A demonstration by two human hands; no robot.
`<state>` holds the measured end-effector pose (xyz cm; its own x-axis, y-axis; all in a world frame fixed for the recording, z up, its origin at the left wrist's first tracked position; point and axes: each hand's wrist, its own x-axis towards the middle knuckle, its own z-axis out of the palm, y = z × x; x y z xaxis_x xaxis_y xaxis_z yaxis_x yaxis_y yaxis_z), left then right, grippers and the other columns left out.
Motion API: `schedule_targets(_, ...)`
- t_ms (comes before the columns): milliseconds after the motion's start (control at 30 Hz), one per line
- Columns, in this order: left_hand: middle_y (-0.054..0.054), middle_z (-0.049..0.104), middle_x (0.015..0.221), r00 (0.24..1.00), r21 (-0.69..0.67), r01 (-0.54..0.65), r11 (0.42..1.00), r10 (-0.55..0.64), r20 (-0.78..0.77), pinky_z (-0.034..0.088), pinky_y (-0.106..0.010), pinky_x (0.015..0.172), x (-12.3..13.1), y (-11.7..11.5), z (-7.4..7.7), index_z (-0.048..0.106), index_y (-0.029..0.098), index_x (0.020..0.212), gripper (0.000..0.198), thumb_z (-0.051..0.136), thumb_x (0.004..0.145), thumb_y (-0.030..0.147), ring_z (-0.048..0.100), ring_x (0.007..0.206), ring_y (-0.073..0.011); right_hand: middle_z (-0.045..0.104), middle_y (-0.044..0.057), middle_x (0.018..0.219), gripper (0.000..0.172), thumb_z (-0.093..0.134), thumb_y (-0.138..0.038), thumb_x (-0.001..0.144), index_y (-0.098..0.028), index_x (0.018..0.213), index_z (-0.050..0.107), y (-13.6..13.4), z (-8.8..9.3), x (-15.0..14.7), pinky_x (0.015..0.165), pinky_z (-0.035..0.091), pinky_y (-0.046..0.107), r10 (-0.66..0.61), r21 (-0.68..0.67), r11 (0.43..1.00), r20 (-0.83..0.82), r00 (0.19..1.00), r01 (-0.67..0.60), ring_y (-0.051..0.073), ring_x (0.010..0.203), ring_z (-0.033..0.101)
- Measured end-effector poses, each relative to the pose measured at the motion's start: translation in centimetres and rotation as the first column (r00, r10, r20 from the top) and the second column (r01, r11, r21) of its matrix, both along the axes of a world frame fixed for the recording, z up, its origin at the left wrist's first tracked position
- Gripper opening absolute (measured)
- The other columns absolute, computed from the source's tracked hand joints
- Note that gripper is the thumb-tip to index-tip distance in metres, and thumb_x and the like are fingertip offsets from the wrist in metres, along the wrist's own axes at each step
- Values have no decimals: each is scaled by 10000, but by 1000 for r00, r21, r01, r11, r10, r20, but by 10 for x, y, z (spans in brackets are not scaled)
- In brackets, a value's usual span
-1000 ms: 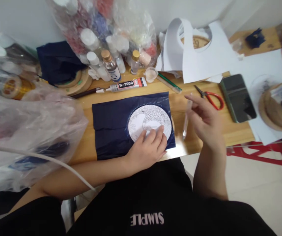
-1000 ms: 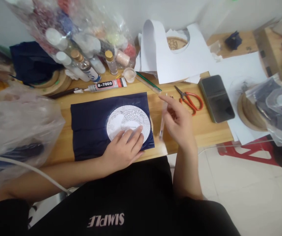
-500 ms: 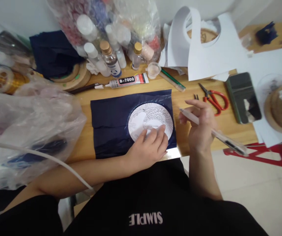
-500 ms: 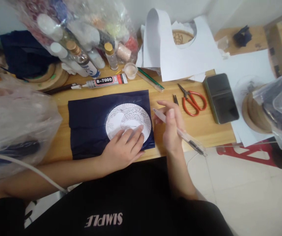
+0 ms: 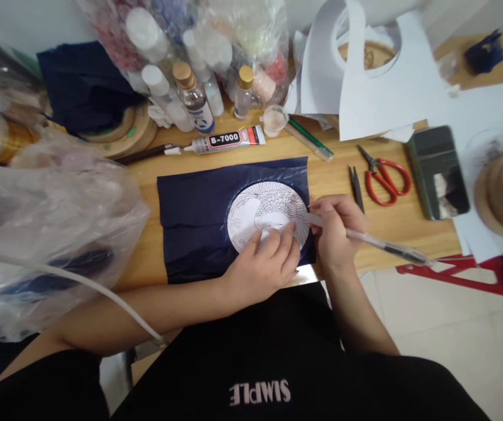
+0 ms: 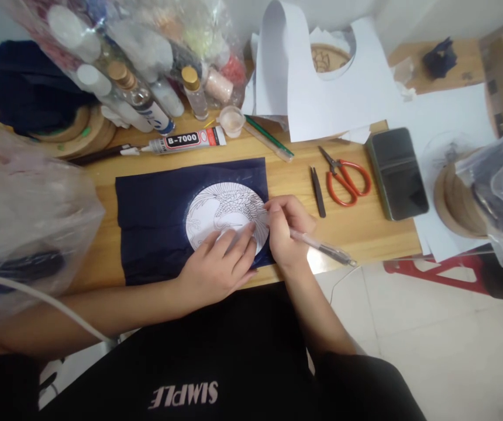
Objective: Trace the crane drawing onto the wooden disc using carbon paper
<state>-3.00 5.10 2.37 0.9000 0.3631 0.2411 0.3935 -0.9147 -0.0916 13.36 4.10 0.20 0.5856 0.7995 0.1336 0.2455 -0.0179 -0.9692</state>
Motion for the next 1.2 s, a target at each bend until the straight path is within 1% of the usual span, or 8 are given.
schedule_targets(133,-136,605,1317,1000,5,-4,1000,4,-4,485,-367,840,0,0,0,628,103,1172,396,444,974,393,609,1003,-242,559,-56,532,148,521,-126,732,-207,690,637,2,2,-2,404,345,225,-75,44,996,-56,996,78,74,413,464)
schedule_targets(300,-132,604,1319,1000,11,-6,1000,6,4,490,-368,835,0,-1,0,631,99,1170,395,445,971,385,610,994,-242,491,-61,440,167,490,-98,663,-210,609,601,6,9,-3,353,273,236,-195,138,967,-151,969,216,90,368,426)
schedule_targets(467,-139,606,1315,1000,4,-3,1000,3,8,491,-376,833,0,0,-1,627,95,1174,393,451,965,377,611,999,-250,507,-61,441,151,502,-112,670,-206,613,605,6,11,-4,339,283,235,-169,131,973,-165,972,191,86,350,431)
schedule_targets(600,-152,597,1323,1000,2,2,1000,-2,7,488,-380,835,0,-1,-2,623,88,1180,410,453,967,393,609,1008,-257,521,-60,457,141,505,-132,691,-200,630,613,3,5,-3,345,291,220,-122,59,989,-154,980,132,76,359,442)
schedule_targets(800,-161,588,1331,1000,-13,7,1000,-7,-16,484,-382,841,0,-1,0,616,85,1195,409,456,968,385,611,1006,-259,512,-57,469,156,468,-148,667,-203,601,598,0,-2,-1,396,367,234,-107,-6,994,-27,994,107,81,386,447)
schedule_targets(933,-151,597,1322,1000,-6,1,1000,-1,-12,489,-375,838,0,0,1,622,92,1188,407,443,975,390,611,1004,-251,513,-53,460,183,438,-126,630,-204,570,592,-2,-1,-2,405,383,242,-142,-34,989,80,987,145,88,394,455)
schedule_targets(1067,-130,602,1323,1000,2,-4,1000,4,-7,496,-365,828,0,0,1,629,102,1177,392,447,973,383,612,1001,-244,489,-55,428,200,432,-95,628,-211,563,582,-1,2,-4,375,355,244,-218,23,976,8,976,218,92,373,443)
schedule_targets(1200,-140,597,1327,1000,-6,-4,1000,4,-8,492,-367,829,0,-1,1,626,101,1177,394,452,972,388,611,1004,-244,493,-58,415,198,442,-91,620,-210,556,587,2,3,-5,342,313,244,-233,68,970,-25,972,235,86,341,418)
